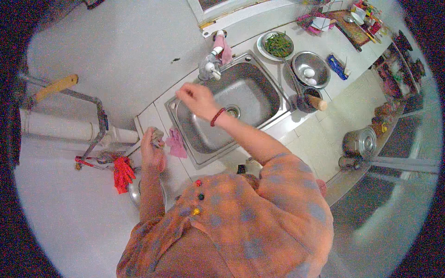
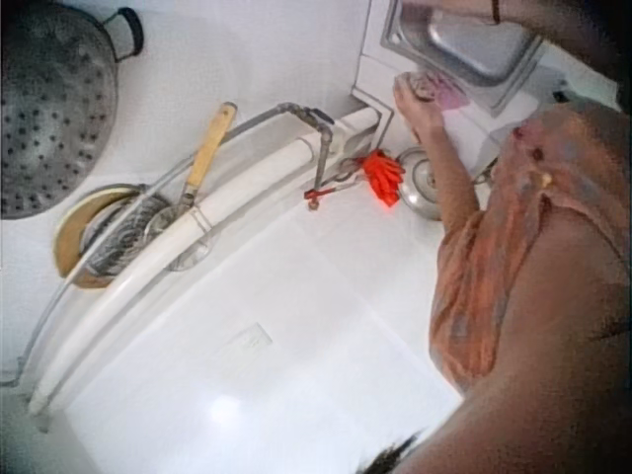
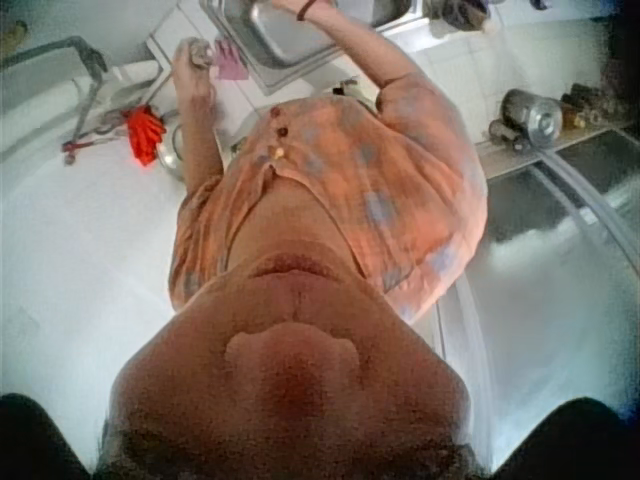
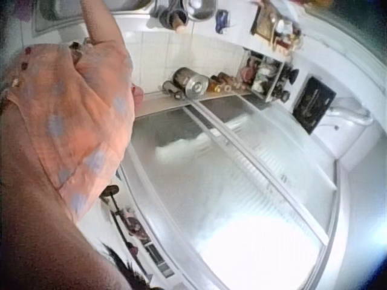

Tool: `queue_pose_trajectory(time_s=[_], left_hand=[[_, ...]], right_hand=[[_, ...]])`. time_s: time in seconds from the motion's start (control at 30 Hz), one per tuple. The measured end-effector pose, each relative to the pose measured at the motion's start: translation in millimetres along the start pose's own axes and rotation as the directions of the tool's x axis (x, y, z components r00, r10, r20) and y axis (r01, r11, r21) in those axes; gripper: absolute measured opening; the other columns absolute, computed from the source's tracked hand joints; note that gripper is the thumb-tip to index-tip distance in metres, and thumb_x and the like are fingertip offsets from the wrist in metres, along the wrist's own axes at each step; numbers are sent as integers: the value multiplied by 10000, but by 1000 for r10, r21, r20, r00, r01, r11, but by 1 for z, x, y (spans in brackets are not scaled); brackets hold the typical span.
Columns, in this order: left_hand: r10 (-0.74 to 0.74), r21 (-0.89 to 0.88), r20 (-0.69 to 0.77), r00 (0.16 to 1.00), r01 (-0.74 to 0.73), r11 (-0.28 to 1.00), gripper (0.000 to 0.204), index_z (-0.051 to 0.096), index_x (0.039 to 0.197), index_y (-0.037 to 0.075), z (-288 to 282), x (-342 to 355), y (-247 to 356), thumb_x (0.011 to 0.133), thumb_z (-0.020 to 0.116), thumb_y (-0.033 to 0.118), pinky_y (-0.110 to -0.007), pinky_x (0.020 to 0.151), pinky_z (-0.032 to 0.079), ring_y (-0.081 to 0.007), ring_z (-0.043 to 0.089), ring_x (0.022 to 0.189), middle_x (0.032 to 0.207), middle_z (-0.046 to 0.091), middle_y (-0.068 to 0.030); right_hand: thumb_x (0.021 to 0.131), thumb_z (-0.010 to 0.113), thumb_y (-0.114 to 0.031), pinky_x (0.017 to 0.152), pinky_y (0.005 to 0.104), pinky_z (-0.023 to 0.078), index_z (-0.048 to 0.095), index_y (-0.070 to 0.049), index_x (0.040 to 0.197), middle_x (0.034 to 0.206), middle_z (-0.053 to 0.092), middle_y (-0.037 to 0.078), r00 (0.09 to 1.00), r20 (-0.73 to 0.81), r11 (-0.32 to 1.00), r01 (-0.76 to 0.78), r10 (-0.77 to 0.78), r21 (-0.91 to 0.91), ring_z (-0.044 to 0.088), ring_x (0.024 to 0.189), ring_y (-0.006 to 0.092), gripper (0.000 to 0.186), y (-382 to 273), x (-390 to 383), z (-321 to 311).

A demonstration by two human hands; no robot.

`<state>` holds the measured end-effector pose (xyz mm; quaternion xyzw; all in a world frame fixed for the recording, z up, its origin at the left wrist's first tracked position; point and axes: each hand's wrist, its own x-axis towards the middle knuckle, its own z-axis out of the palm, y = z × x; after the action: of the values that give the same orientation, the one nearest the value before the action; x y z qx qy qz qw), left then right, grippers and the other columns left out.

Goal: The person wipes the area around the water pipes with a cloth, applies material to the pipe joints by hand, and then washes their hands in the sink.

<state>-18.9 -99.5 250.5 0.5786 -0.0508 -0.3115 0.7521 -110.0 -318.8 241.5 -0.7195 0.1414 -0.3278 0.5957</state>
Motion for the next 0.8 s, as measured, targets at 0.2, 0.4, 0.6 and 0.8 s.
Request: queue_pose_trajectory(time_s=[0.2,0.4,0.6,0.8], left_hand=[[-156,-173,74,985,167,971,176,544,879,102,23,6,-13,910,522,274,-238,546,415,-99,530,643,763,568,8],[-220,-188,-179,959,187,964,172,559,927,93,31,9,-21,898,536,261,-248,553,423,-122,541,663,800,577,-2],[-229,-197,-210,951,188,962,195,558,930,82,11,-2,-22,857,587,261,-251,505,413,-129,546,672,805,579,-21],[-181,-237,-324,929,106,966,193,548,943,78,-13,-14,-32,883,554,261,-263,536,436,-165,547,682,813,578,-38]], right_hand=[[866,523,-307,584,350,446,637,-39,778,674,604,111,999,-41,981,7,-16,-194,578,618,244,305,18,69,-98],[821,510,-298,716,403,487,659,-87,860,888,648,140,1000,20,714,1,19,-701,624,836,301,262,77,214,-166],[834,506,-215,779,389,479,638,-123,983,964,644,104,950,312,496,255,33,-830,612,888,278,219,135,293,-134],[821,505,-165,808,391,482,627,-137,1017,1007,635,117,870,464,390,375,163,-841,603,945,299,233,152,329,-120]])
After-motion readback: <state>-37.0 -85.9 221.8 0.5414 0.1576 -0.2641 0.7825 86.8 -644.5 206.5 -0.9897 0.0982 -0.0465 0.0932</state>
